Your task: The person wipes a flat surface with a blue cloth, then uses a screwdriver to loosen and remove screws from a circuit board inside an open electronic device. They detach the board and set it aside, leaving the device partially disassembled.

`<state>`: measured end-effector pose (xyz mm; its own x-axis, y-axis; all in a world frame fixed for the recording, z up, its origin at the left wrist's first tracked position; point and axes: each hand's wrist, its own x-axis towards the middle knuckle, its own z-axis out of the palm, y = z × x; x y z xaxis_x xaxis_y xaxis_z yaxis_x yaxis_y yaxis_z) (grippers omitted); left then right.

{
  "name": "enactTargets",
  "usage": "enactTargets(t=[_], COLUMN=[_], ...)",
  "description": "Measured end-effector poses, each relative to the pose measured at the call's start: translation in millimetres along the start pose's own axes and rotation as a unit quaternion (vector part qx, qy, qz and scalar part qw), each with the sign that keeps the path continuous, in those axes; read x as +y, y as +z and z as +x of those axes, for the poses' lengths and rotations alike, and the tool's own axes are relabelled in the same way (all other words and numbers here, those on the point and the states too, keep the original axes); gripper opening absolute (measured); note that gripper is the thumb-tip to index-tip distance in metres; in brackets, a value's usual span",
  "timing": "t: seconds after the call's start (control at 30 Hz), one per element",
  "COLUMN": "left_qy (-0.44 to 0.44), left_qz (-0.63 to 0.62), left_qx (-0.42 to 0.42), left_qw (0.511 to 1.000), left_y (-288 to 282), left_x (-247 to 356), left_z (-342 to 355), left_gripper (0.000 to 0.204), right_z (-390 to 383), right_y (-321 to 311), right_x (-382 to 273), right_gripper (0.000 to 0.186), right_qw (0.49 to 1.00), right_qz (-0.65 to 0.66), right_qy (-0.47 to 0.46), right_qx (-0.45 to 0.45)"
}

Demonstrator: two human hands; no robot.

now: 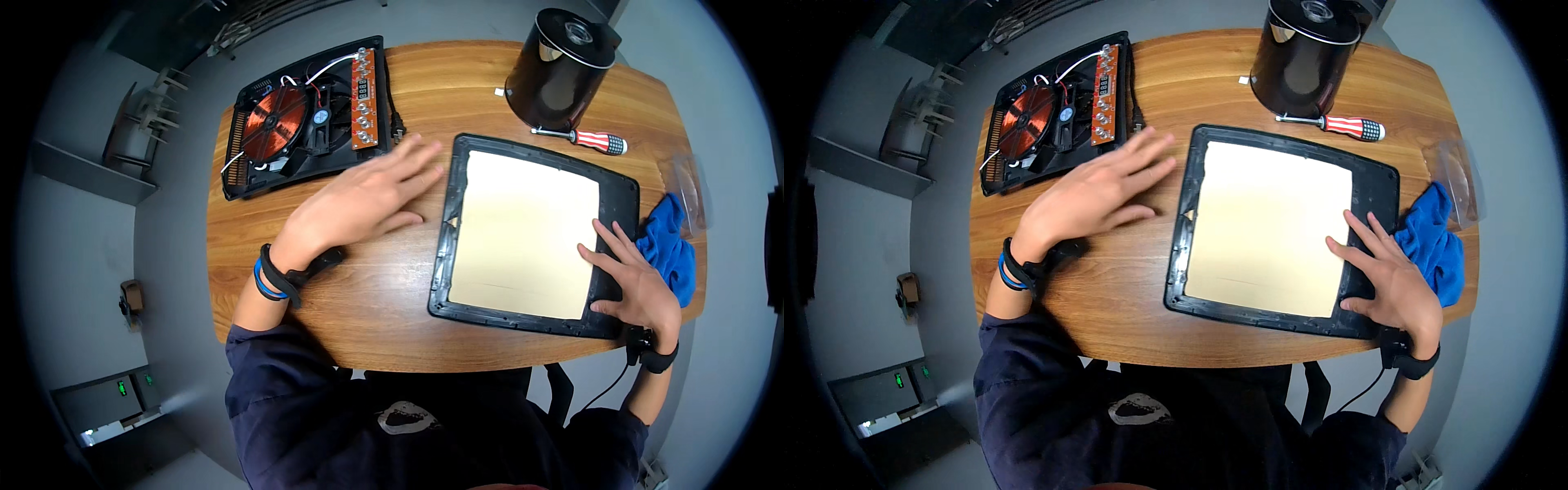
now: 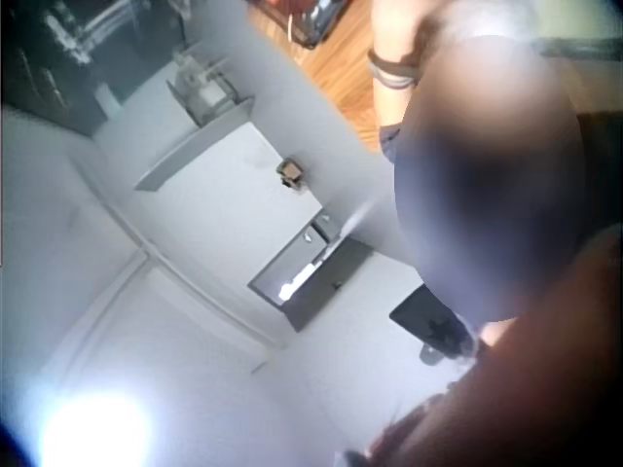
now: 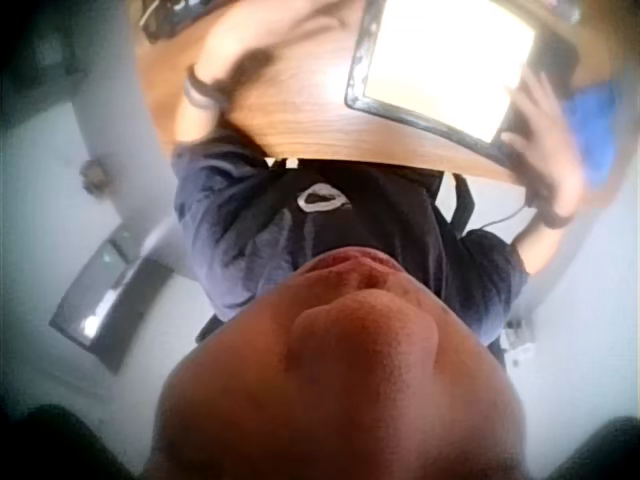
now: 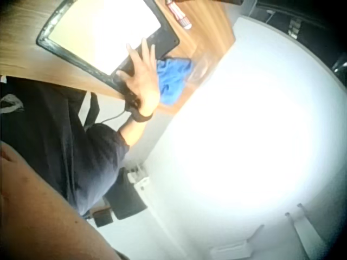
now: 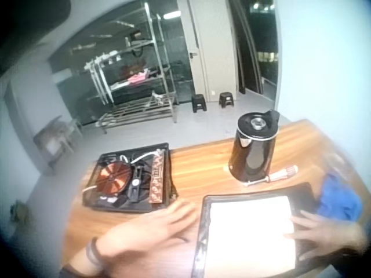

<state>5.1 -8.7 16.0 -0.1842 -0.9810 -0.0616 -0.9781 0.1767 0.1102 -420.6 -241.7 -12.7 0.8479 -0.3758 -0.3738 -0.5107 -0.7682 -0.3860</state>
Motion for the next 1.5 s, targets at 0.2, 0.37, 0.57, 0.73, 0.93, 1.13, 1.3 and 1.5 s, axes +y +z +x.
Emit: enactTargets(t=[0.2, 0.37, 0.57, 0.73, 0.93, 1.13, 1.3, 1.5], left_qy=[-0.151, -0.186, -0.14, -0.138, -0.08, -0.028, 0.024, 0.043], left_qz=[0.107, 0.124, 0.209, 0.213, 0.22, 0.141, 0.075, -0.109], left_qx=[0.053, 0.029, 0.056, 0.037, 0.035, 0.027, 0.033, -0.112], left_qw=[0.981, 0.974, 0.966, 0.967, 0.972, 0.989, 0.996, 0.987], left_y=[-13, -3, 7, -1, -15, -39, -50, -105], left_x=[-5, -9, -23, -23, -15, -22, -30, -57], left_z=[-24, -33, -29, -31, -36, -22, -28, -42], left_gripper=[0.083, 0.075, 0.067, 0.062, 0.058, 0.052, 0.052, 0.063], right_z=[-3, 0, 15, 55, 124, 182, 200, 194], right_y=[3, 4, -35, -67, -75, -127, -132, -133], right_x=[24, 49, 33, 28, 56, 15, -6, -19], right_gripper=[0.09, 0.074, 0.057, 0.04, 0.078, 0.079, 0.06, 0.041], right_qw=[0.999, 0.999, 0.998, 0.997, 0.981, 0.992, 0.994, 0.999], right_qz=[0.031, 0.019, 0.056, -0.017, -0.104, -0.098, -0.084, -0.007], right_qy=[0.004, -0.024, 0.001, 0.076, 0.003, 0.055, 0.071, 0.04], right_qx=[0.011, 0.02, -0.031, 0.029, 0.161, 0.052, 0.003, 0.024])
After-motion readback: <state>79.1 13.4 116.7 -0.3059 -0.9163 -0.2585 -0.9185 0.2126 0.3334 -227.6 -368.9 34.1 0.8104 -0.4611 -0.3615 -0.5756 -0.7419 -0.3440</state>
